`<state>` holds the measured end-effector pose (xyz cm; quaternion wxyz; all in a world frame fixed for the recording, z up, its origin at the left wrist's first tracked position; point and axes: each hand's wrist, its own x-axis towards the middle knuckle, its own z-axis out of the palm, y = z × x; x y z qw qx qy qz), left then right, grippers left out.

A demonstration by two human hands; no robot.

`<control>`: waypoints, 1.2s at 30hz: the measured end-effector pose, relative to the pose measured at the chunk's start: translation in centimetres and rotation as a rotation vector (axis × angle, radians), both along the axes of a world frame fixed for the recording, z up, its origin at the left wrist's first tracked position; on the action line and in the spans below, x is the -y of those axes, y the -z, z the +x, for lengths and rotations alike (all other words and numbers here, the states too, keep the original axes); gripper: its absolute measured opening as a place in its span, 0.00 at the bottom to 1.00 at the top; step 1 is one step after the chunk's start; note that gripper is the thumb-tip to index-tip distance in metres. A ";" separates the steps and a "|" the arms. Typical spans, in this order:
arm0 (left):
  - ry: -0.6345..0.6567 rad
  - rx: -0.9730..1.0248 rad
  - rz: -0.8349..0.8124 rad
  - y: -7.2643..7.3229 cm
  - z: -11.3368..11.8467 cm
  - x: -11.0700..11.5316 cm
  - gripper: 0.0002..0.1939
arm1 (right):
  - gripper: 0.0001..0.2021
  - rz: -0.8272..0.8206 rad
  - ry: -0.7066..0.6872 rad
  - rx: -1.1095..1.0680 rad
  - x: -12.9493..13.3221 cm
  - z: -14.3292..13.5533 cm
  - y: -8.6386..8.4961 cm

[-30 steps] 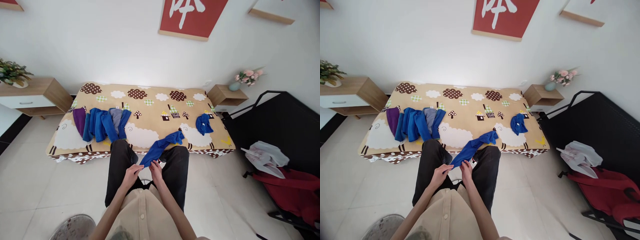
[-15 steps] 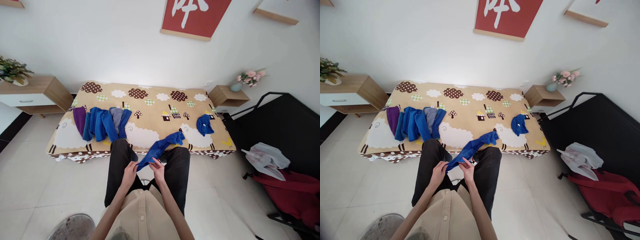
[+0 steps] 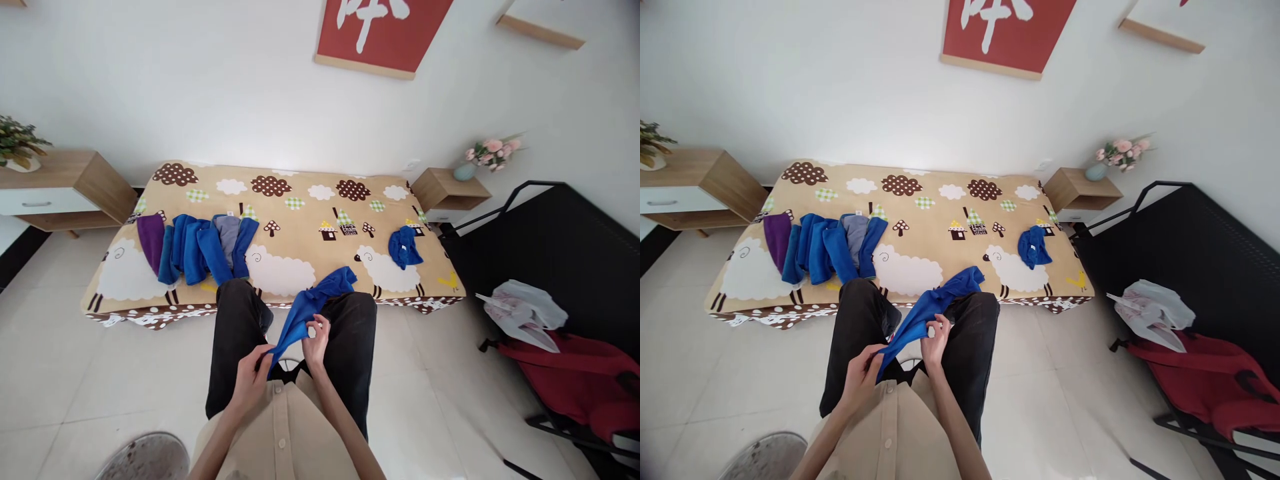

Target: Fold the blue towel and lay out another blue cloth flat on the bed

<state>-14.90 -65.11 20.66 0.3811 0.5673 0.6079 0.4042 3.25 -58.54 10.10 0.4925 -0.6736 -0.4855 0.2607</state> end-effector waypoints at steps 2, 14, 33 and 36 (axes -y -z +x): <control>-0.045 -0.038 0.056 -0.7 -0.7 -0.3 0.19 | 0.05 0.005 -0.007 -0.041 -0.1 0.4 -0.5; -0.013 -0.434 0.277 0.1 -5.0 -3.0 0.13 | 0.12 0.221 -0.203 -0.119 2.1 -0.2 -8.8; 0.274 -0.212 0.310 -1.4 -1.5 -1.7 0.18 | 0.06 0.046 -0.510 -0.296 2.7 -2.7 -9.2; 0.164 -0.175 0.361 -2.7 -2.2 -1.7 0.13 | 0.05 0.054 -0.655 -0.232 2.5 -1.5 -8.5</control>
